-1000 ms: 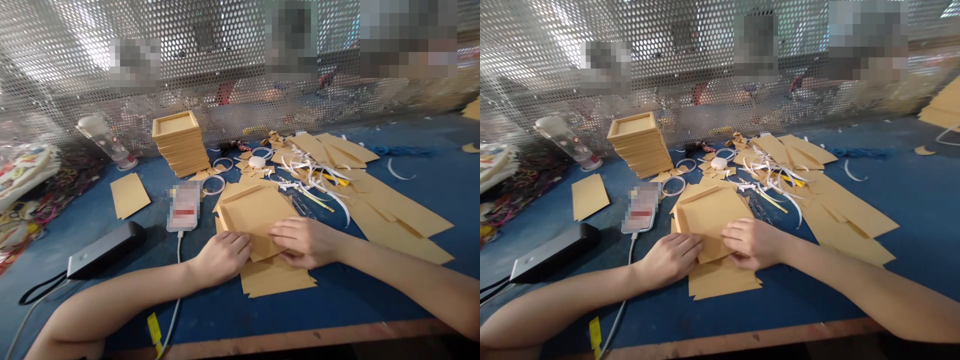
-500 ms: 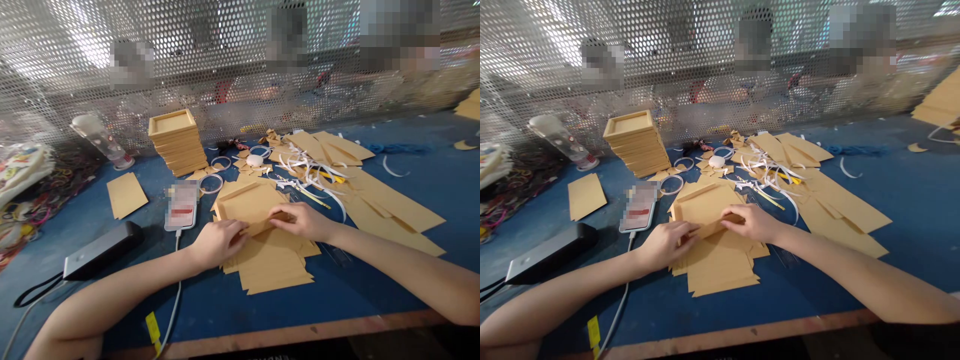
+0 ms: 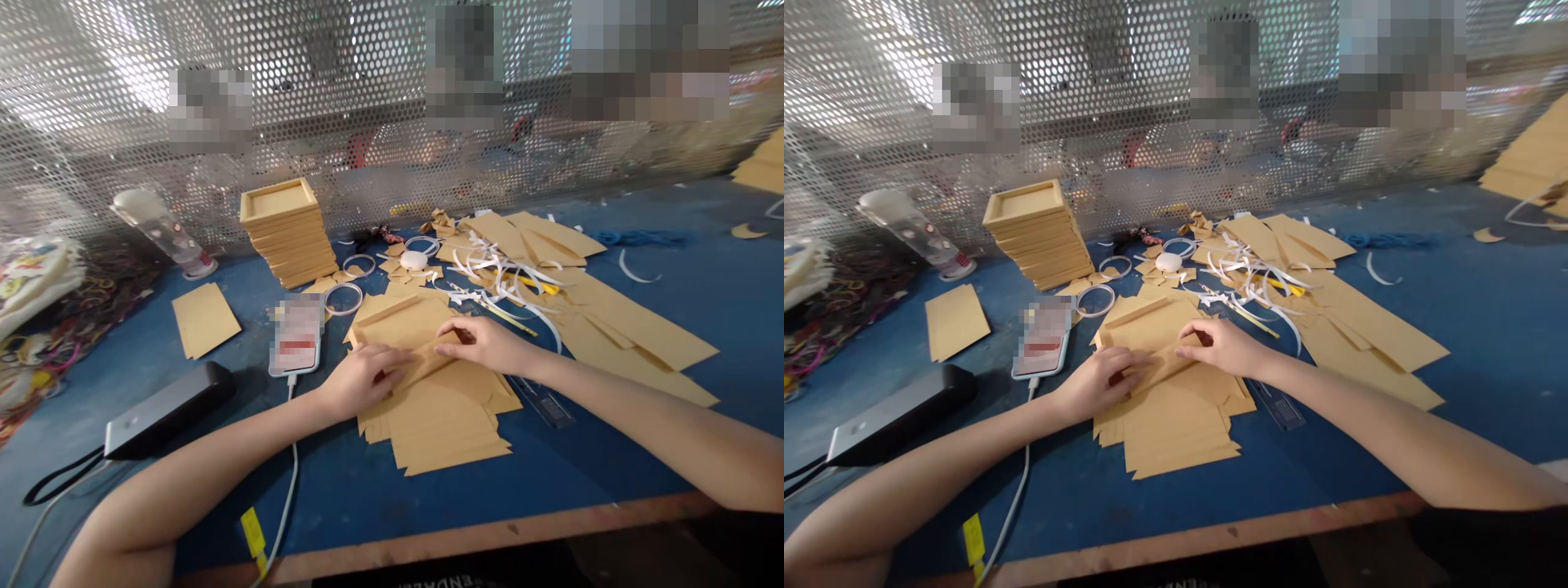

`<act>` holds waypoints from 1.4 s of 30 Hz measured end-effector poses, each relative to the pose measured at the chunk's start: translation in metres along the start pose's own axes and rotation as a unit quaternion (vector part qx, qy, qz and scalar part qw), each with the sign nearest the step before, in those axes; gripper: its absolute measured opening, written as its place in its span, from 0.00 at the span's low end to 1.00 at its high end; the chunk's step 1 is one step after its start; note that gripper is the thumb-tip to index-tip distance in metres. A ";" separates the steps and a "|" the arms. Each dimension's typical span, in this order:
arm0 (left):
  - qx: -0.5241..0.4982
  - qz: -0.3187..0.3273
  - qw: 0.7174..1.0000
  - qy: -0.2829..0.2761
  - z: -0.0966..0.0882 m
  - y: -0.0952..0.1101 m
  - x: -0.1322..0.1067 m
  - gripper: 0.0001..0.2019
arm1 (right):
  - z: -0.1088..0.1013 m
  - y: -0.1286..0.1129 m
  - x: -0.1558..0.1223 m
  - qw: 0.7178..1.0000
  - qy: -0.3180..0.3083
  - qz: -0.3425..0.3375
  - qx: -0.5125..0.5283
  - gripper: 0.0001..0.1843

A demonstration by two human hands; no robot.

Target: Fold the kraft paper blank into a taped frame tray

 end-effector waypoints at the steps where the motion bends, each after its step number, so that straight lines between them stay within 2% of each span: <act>1: 0.009 0.011 1.000 -0.003 0.001 0.002 0.000 0.13 | -0.001 0.001 0.000 1.000 0.003 0.000 -0.004 0.18; 8: 0.060 0.037 0.997 -0.008 0.003 0.005 0.000 0.13 | 0.000 0.004 0.001 0.999 0.013 0.009 -0.028 0.16; 27: 0.157 0.046 0.985 -0.060 0.015 0.007 0.003 0.18 | 0.003 -0.003 0.003 0.995 0.043 -0.049 -0.080 0.13; 34: 0.176 0.045 0.981 -0.069 0.016 0.006 0.003 0.17 | 0.003 -0.006 0.003 0.995 0.040 -0.039 -0.087 0.10; 37: 0.176 0.047 0.981 -0.065 0.015 0.006 0.004 0.17 | -0.006 -0.006 -0.001 0.997 0.047 -0.025 -0.055 0.13; 39: 0.175 0.050 0.981 -0.062 0.014 0.007 0.004 0.17 | -0.021 -0.003 -0.009 0.996 0.081 -0.011 -0.043 0.13; 42: 0.177 0.052 0.981 -0.063 0.014 0.007 0.004 0.17 | -0.045 0.011 -0.028 0.981 0.142 0.070 -0.113 0.14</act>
Point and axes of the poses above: each hand's wrist, its own x-axis towards the middle knuckle, its own z-axis out of the palm, y = z × x, the point moved 8 cm from there along x, towards the middle knuckle, and after that the axes turned 14 degrees about -y, right-handed, at the moved point
